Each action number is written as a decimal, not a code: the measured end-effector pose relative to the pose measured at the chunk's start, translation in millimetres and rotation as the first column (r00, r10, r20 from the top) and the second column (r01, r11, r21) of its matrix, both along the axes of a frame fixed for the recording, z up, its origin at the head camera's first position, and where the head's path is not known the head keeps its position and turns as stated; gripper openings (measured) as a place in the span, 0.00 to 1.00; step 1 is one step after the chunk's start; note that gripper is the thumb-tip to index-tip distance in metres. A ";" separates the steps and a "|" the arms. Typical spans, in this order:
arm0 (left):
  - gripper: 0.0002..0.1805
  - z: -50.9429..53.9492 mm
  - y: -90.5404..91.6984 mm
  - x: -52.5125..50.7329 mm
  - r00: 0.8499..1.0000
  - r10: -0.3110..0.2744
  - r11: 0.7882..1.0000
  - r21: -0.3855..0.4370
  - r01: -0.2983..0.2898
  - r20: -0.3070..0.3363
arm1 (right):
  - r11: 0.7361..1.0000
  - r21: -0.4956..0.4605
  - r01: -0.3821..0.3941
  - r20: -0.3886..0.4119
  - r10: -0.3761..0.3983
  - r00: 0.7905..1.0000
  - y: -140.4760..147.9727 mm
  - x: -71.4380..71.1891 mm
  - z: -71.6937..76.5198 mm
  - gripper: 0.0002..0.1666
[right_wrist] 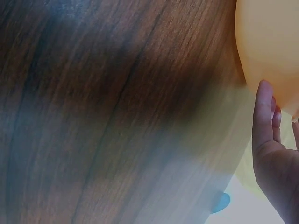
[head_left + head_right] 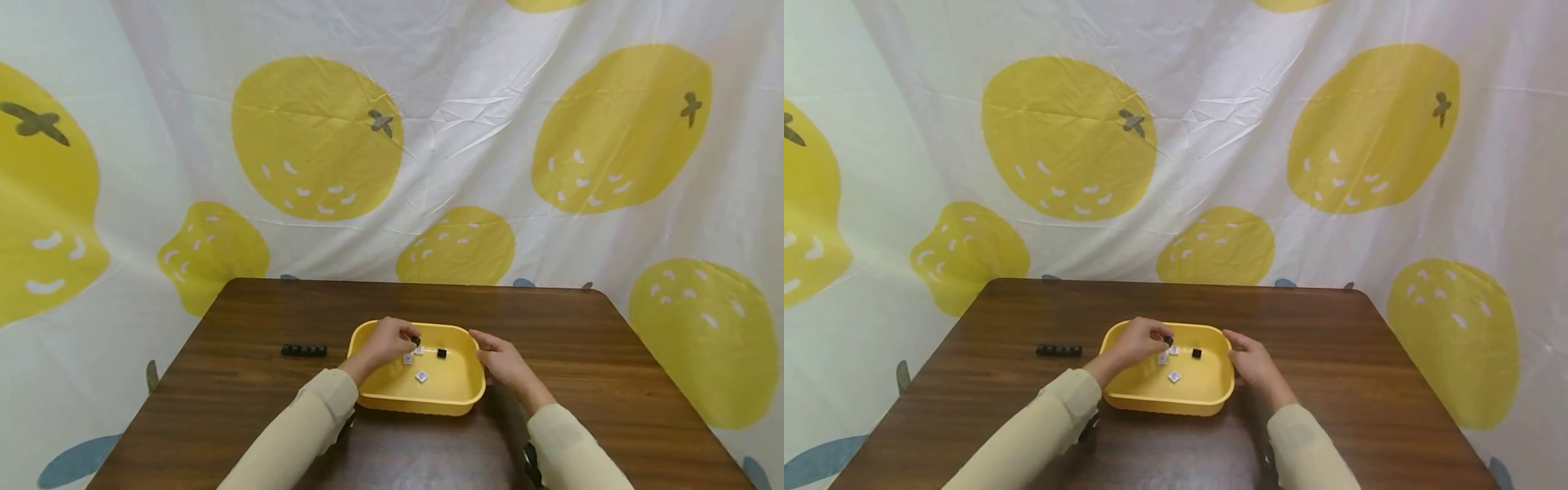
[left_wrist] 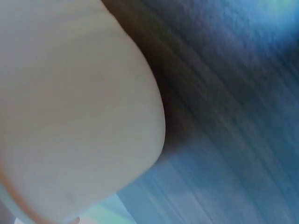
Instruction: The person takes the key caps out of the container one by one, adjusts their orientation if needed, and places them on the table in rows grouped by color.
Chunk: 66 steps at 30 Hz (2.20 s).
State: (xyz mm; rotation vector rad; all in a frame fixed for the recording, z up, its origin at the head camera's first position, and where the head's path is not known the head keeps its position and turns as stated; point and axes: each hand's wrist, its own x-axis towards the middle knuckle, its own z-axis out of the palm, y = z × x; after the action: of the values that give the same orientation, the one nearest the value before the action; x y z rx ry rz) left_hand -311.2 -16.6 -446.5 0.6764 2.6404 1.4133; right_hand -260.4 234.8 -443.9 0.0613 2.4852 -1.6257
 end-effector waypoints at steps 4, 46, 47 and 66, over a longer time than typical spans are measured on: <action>0.09 4.8 -6.8 -1.6 1.000 0.020 1.000 0.000 -0.020 0.003 | 1.000 0.016 -0.003 -0.007 0.003 1.000 1.3 0.0 1.8 0.30; 0.12 -20.9 -255.5 5.9 0.943 0.328 0.898 -0.292 -0.328 -0.050 | 1.000 0.010 0.024 -0.005 -0.024 1.000 -3.1 0.8 2.5 0.29; 0.11 -22.8 -256.4 6.3 0.945 0.322 0.898 -0.299 -0.323 -0.054 | 1.000 0.003 0.027 -0.009 -0.027 1.000 -3.9 1.3 2.0 0.29; 0.13 -33.4 -246.4 5.9 0.960 0.279 0.917 -0.289 -0.276 -0.031 | 1.000 0.008 0.022 -0.010 -0.022 1.000 0.5 0.7 2.7 0.30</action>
State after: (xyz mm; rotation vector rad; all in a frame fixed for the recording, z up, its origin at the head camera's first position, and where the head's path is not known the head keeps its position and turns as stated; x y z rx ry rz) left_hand -305.2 -262.9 -479.9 0.2694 2.9400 1.0339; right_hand -259.6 235.2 -441.2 0.0823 2.5078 -1.6280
